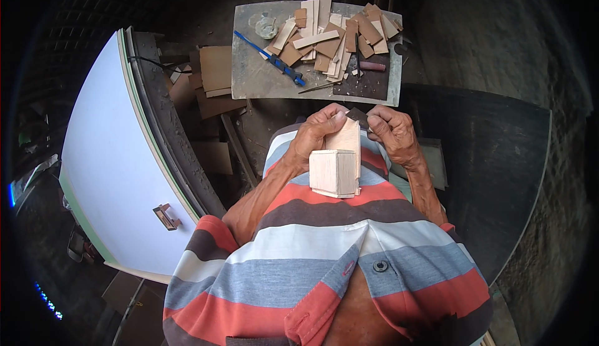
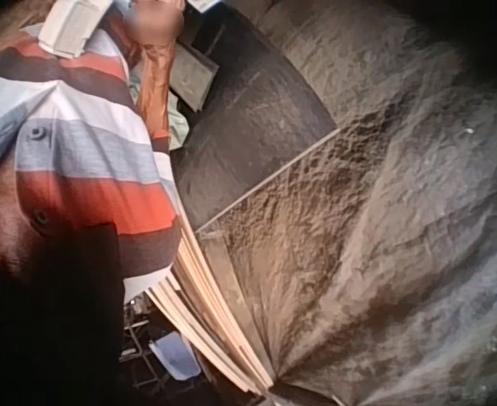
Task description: The person holds a small rectangular block of light-colored wood and uses a small knife to shave off thin strips from its edges. The person repeatedly rotates the wood block to work on different sides, removing material to shape the piece. The carved shavings fall onto a workbench cluttered with other wood scraps and tools.
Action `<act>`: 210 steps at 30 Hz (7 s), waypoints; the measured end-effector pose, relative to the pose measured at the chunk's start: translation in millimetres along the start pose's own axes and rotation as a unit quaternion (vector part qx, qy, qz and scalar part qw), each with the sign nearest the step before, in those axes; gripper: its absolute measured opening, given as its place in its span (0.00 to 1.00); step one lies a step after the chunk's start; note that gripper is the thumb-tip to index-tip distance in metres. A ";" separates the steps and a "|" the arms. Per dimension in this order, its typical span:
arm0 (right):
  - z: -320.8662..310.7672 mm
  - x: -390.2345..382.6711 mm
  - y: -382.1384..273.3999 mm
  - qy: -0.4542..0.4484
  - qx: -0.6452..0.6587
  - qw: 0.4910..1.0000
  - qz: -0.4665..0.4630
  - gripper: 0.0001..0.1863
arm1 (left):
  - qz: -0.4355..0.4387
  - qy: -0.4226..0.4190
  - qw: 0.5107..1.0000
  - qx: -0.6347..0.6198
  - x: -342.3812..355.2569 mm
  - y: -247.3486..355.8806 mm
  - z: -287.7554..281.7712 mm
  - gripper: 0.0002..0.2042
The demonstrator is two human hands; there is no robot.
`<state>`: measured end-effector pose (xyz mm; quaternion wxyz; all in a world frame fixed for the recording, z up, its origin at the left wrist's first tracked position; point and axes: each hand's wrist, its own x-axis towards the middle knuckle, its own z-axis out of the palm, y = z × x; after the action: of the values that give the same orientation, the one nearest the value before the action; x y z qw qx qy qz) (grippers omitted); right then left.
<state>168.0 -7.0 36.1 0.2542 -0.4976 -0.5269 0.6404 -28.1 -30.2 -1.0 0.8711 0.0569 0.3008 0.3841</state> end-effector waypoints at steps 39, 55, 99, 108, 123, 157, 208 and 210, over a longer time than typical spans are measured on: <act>-1.0 6.4 5.2 0.021 -0.066 0.997 -0.030 0.21 | 0.005 -0.028 1.000 -0.007 0.7 9.8 2.2 0.09; 14.0 -14.5 3.4 0.123 -0.046 0.989 -0.073 0.20 | -0.006 -0.053 0.998 0.023 1.8 11.2 7.3 0.11; 43.3 4.3 -49.1 0.163 -0.419 0.886 -0.110 0.09 | 0.326 0.266 0.762 0.493 -0.1 26.2 15.1 0.06; 49.6 -2.3 -47.7 0.120 -0.436 0.890 -0.061 0.07 | 0.343 0.238 0.760 0.499 -3.4 7.1 3.9 0.05; 6.4 23.5 -18.8 0.065 -0.241 0.966 -0.068 0.11 | 0.356 0.209 0.729 0.546 -1.5 0.8 4.8 0.05; 0.4 -0.1 3.2 0.006 -0.069 0.995 -0.064 0.19 | 0.091 -0.007 0.995 0.038 -8.0 -4.7 1.2 0.08; 4.1 60.3 31.0 0.024 0.106 0.994 0.003 0.10 | -0.019 0.053 0.994 0.097 41.9 74.6 -13.2 0.10; 12.6 74.5 41.2 0.091 0.095 0.991 0.004 0.11 | 0.007 0.103 0.992 0.078 57.3 69.5 -22.7 0.11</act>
<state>136.8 38.0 -30.3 0.3444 -0.5292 -0.4368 0.6407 -55.1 55.6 -24.0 0.8255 0.0872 0.4175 0.3696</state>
